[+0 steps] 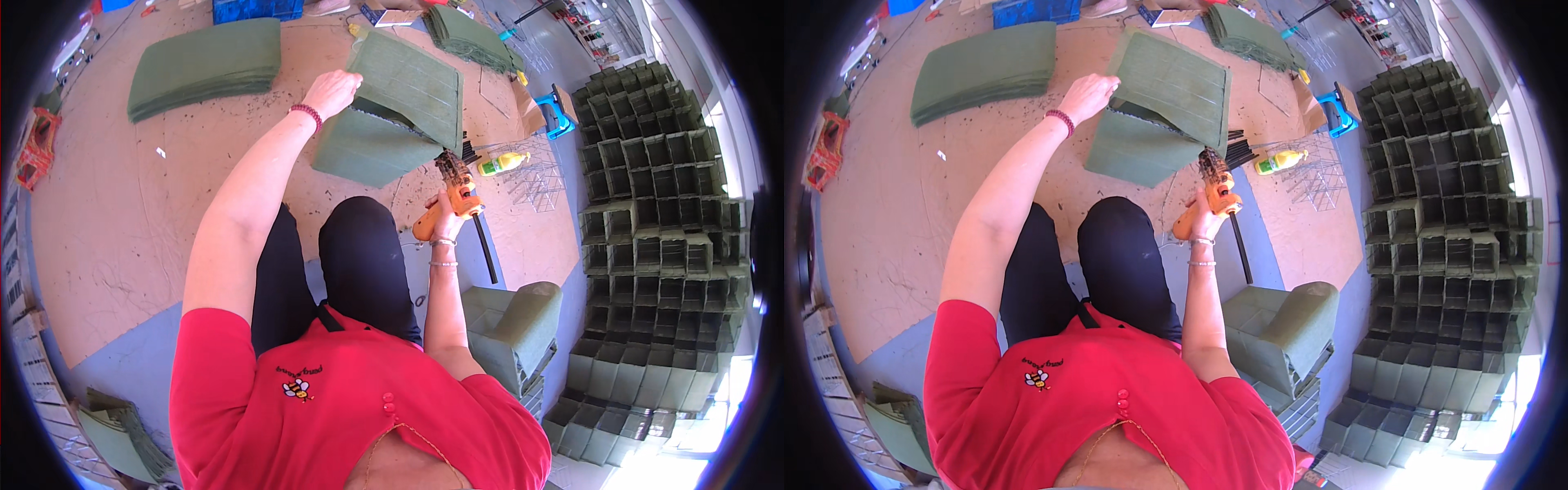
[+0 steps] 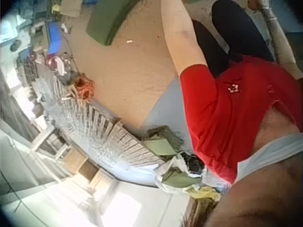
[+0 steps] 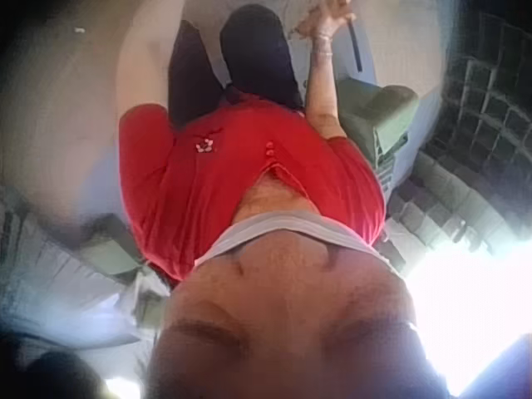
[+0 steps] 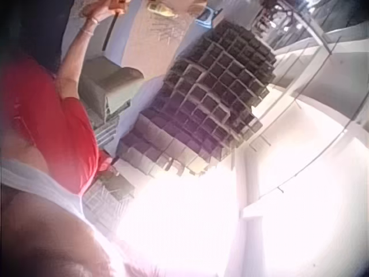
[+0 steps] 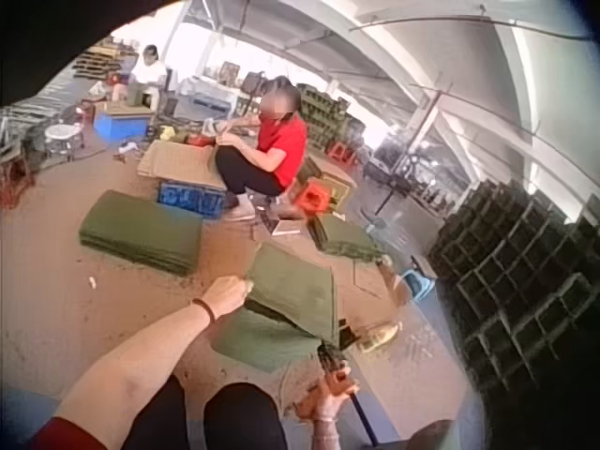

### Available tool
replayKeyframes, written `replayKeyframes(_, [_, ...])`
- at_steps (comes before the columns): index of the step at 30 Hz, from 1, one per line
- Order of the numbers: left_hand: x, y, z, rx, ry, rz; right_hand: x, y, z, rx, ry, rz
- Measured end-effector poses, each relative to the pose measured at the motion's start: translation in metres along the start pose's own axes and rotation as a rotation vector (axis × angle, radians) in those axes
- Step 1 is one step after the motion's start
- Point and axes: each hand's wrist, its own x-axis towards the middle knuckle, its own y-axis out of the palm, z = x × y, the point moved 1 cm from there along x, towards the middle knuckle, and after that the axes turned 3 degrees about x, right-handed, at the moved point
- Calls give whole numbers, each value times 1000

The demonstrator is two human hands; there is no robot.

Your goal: Applying hot glue to green foam/plastic sheets to assemble into cubical storage units.

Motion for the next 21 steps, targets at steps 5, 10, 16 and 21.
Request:
replayKeyframes(5, [-1,1,4,17,27,10,0,4,15,53,34,-23])
replayKeyframes(10, [1,4,4,35,67,-40,3,3,23,20,75,-20])
replayKeyframes(16, [-1,10,7,0,38,-28,8,-2,24,45,103,-39])
replayKeyframes(21, [-3,13,8,7,59,-62,7,-2,26,82,141,-50])
